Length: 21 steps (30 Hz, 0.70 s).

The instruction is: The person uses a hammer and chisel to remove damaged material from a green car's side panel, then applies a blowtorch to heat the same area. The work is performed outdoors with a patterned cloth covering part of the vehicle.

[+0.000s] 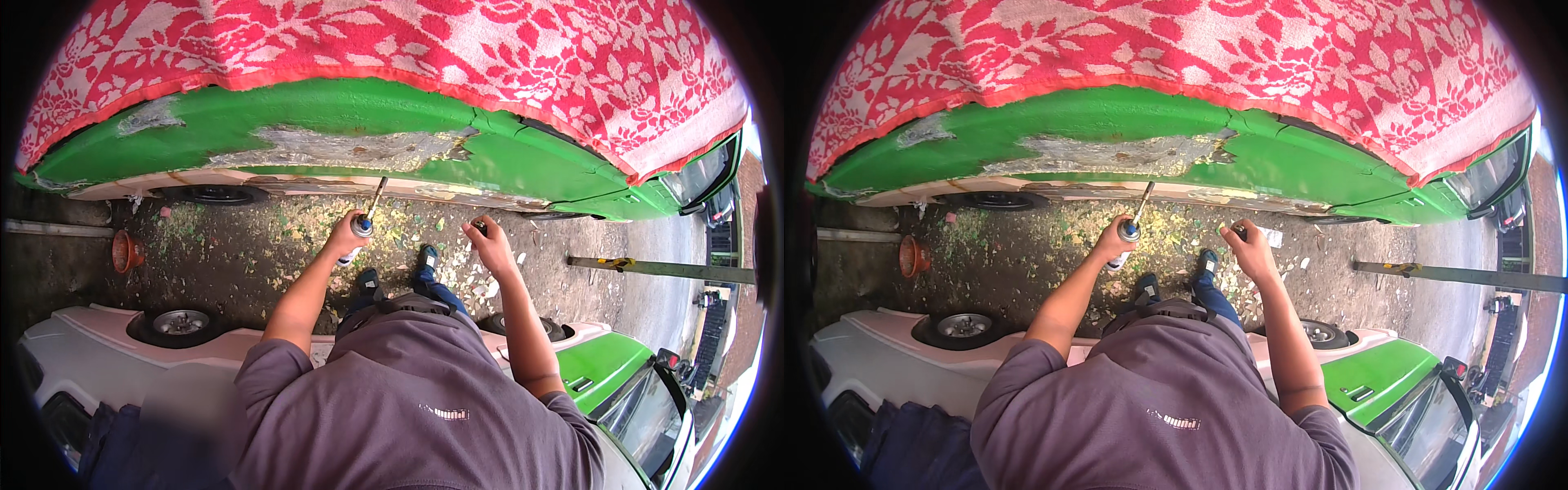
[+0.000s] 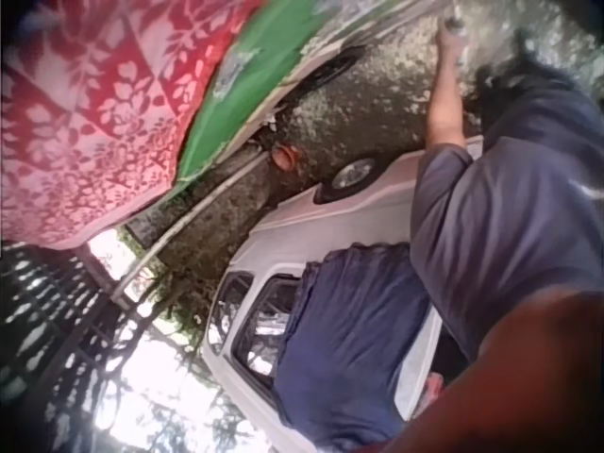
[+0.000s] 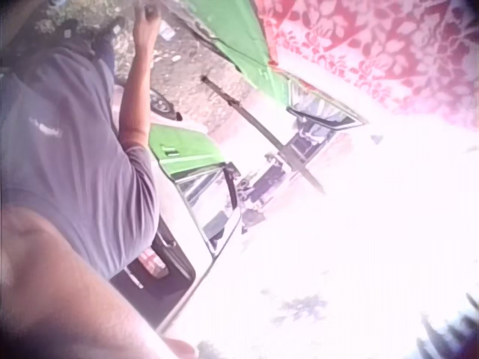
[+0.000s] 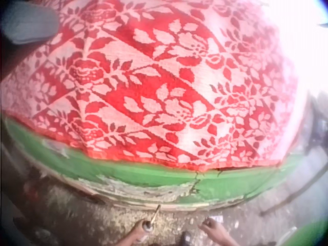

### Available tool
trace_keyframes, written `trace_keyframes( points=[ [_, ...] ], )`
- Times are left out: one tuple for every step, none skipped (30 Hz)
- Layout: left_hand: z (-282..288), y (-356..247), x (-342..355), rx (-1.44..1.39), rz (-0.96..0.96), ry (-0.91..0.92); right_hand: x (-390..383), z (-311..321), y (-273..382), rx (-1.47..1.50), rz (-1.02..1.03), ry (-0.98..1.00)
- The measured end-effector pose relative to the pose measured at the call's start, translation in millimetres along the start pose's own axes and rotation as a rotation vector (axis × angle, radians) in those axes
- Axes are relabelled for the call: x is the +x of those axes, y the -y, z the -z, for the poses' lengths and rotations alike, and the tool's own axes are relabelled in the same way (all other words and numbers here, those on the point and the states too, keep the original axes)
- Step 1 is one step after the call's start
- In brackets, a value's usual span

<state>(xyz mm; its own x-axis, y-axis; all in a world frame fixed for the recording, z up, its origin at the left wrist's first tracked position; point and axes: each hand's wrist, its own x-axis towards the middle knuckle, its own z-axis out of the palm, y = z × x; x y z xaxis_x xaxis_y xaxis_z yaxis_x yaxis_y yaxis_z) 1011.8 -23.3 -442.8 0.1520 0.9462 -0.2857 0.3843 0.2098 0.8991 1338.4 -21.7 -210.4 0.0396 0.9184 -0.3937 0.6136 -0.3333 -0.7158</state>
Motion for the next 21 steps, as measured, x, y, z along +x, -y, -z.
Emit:
trace_keyframes(
  points=[
    [-3.1, 1.3, 1.4, -0.006, -0.003, -0.012, 3.4, 2.4, 0.6, -0.015, 0.004, 0.005],
    [-3.8, 3.9, 2.3, -0.008, -0.007, -0.026, 6.1, 3.6, 2.9, -0.026, 0.011, 0.01],
    [-4.4, 6.4, 3.3, -0.021, 0.009, -0.022, 7.7, 5.6, 6.2, -0.028, 0.016, 0.013],
    [-5.1, 9.0, 3.7, -0.027, 0.012, -0.027, 8.6, 8.3, 10.8, -0.029, 0.02, 0.017],
    [-5.9, 9.4, 2.2, -0.033, 0.016, -0.028, 9.7, 9.6, 11.5, -0.03, 0.021, 0.02],
    [-7.0, 9.7, 1.0, -0.038, 0.021, -0.029, 12.8, 10.6, 9.7, -0.025, 0.035, 0.021],
    [-8.5, 9.6, 1.1, -0.046, 0.013, -0.036, 16.2, 12.0, 7.6, -0.02, 0.048, 0.023],
    [-8.8, 9.8, 2.8, -0.051, 0.004, -0.044, 18.6, 13.3, 6.1, -0.014, 0.064, 0.024],
    [-9.0, 10.4, 3.4, -0.057, -0.005, -0.052, 20.0, 13.9, 3.6, -0.007, 0.045, 0.037],
    [-9.2, 11.2, 2.6, -0.058, 0.009, -0.053, 20.7, 13.9, 2.3, 0.002, 0.043, 0.046],
    [-10.7, 11.6, 2.6, -0.062, 0.022, -0.052, 21.4, 14.8, 1.3, 0.008, 0.041, 0.053],
    [-11.3, 10.8, 2.3, -0.066, 0.034, -0.052, 22.2, 15.3, 0.1, 0.015, 0.039, 0.061],
    [-12.4, 12.5, 3.8, -0.047, 0.01, -0.072, 23.2, 15.4, -1.9, 0.014, 0.037, 0.065],
    [-12.3, 7.7, 4.5, -0.057, 0.014, -0.066, 24.9, 15.3, -4.6, 0.012, 0.034, 0.068],
    [-12.8, 2.7, 5.4, -0.067, 0.018, -0.06, 25.9, 15.3, -6.2, 0.01, 0.031, 0.07],
    [-12.8, -2.3, 6.5, -0.076, 0.022, -0.053, 26.5, 15.7, -6.8, 0.013, 0.03, 0.074],
    [-12.1, -7.8, 7.4, -0.047, 0.025, -0.057, 26.5, 16.3, -6.2, 0.014, 0.029, 0.077],
    [-10.5, -11.7, 8.3, -0.053, 0.029, -0.055, 26.4, 16.9, -5.7, 0.015, 0.028, 0.081],
    [-9.1, -15.5, 9.0, -0.058, 0.032, -0.054, 26.1, 17.2, -5.6, 0.014, 0.03, 0.079],
    [-9.0, -16.6, 9.9, -0.064, 0.035, -0.053, 26.1, 18.1, -5.2, 0.013, 0.033, 0.077],
    [-9.4, -17.3, 10.1, -0.069, 0.032, -0.06, 26.1, 18.9, -5.0, 0.012, 0.035, 0.075]
  ],
)
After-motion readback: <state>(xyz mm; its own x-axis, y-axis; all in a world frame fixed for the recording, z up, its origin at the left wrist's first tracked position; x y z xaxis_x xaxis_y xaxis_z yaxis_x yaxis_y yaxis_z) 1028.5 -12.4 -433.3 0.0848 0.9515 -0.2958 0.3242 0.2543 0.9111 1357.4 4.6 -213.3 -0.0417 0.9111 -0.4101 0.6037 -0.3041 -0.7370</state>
